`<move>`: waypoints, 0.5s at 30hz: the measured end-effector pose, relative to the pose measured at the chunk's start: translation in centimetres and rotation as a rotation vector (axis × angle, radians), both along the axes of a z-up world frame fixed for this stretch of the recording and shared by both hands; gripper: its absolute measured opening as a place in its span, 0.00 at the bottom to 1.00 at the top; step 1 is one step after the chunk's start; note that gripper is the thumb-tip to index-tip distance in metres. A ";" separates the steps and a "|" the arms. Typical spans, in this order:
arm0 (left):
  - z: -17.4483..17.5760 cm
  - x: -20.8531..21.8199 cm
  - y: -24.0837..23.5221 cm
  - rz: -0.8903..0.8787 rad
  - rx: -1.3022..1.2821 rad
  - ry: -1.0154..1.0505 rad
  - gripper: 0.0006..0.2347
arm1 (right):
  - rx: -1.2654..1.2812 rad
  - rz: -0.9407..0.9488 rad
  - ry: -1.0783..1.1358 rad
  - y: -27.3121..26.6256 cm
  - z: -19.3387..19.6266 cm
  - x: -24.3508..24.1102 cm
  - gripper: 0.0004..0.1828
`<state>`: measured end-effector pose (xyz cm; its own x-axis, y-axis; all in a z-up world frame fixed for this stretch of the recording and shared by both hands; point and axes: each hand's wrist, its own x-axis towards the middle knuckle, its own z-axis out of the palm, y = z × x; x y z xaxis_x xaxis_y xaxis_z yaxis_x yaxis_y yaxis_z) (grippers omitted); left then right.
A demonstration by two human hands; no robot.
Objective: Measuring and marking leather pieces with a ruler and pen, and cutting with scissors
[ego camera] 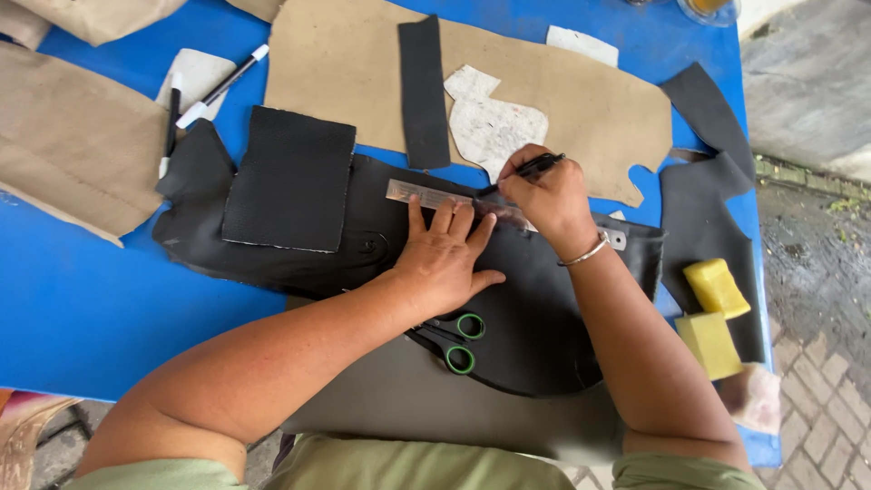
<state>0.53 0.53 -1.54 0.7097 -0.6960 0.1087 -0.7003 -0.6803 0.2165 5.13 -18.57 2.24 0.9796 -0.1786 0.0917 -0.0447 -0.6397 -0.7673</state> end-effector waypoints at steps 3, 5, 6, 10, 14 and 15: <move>0.0 -0.1 0.0 -0.001 -0.008 -0.025 0.36 | 0.004 -0.008 0.004 -1.0 0.2 -0.5 0.04; 0.0 0.0 0.1 -0.004 -0.001 -0.006 0.36 | -0.025 -0.042 -0.002 -2.8 0.0 -1.4 0.03; 0.1 0.0 0.1 -0.001 0.008 0.012 0.35 | -0.052 -0.068 -0.007 -3.7 -0.1 -1.9 0.03; 0.0 0.0 -0.1 -0.011 0.008 0.011 0.34 | -0.107 -0.106 -0.003 -5.3 0.0 -2.9 0.03; 0.0 0.1 -0.2 -0.008 0.017 0.009 0.35 | -0.062 -0.078 -0.066 -5.3 0.1 -3.5 0.05; -0.1 0.1 -0.1 0.000 0.024 0.019 0.35 | -0.079 -0.064 -0.077 -5.5 -0.1 -3.5 0.05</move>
<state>0.67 0.40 -1.63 0.7115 -0.6983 0.0782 -0.6962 -0.6854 0.2134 1.67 -24.06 2.16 0.9561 -0.2294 0.1826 -0.0300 -0.6961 -0.7173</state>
